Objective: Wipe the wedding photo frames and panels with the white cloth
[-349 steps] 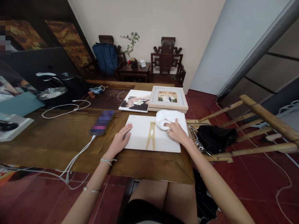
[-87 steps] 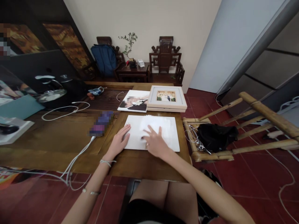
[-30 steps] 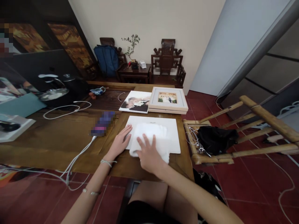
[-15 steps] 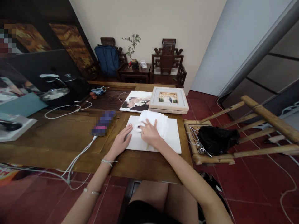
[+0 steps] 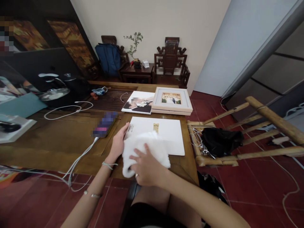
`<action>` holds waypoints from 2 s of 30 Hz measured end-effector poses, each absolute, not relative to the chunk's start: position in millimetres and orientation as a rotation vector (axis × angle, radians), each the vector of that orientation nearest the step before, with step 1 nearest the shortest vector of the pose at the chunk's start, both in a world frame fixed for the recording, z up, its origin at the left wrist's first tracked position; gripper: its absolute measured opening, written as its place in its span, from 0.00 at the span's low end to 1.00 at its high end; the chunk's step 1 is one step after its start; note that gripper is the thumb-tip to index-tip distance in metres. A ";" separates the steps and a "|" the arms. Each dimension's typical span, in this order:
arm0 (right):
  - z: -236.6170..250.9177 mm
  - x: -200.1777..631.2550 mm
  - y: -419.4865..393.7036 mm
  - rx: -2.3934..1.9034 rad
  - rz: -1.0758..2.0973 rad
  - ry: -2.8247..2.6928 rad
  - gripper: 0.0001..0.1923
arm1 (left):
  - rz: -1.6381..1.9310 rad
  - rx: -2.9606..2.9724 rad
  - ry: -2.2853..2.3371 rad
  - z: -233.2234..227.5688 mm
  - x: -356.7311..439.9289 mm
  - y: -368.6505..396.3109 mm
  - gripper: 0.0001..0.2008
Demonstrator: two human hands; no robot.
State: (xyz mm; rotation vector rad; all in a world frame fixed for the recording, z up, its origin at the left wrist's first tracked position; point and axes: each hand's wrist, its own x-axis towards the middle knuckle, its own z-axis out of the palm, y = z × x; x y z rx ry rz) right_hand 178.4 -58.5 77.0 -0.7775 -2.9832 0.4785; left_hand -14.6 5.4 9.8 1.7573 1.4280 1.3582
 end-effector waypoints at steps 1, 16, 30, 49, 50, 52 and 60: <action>80.4 185.3 -61.8 -0.820 0.499 -2.964 0.17 | 1.311 1.838 1.438 10.3 -12.9 4.7 0.25; 76.7 143.4 70.6 -1.373 0.445 -2.633 0.24 | 1.127 2.114 1.491 1.5 -12.4 11.3 0.18; 87.0 212.2 79.9 -1.446 0.491 -2.500 0.23 | 1.123 2.111 1.462 4.0 -10.0 8.6 0.19; 83.1 308.7 -87.5 -1.197 0.622 -2.655 0.16 | 1.104 2.134 1.477 2.5 -10.7 8.8 0.19; 83.7 307.9 -83.9 -1.234 0.618 -2.627 0.17 | 1.107 2.133 1.478 2.6 -10.7 8.8 0.19; 81.7 305.8 -66.6 -1.345 0.579 -2.544 0.18 | 1.113 2.139 1.472 2.1 -10.9 9.1 0.19; 80.3 291.0 72.4 -1.610 0.547 -2.303 0.20 | 1.121 2.136 1.462 0.0 -12.8 9.5 0.19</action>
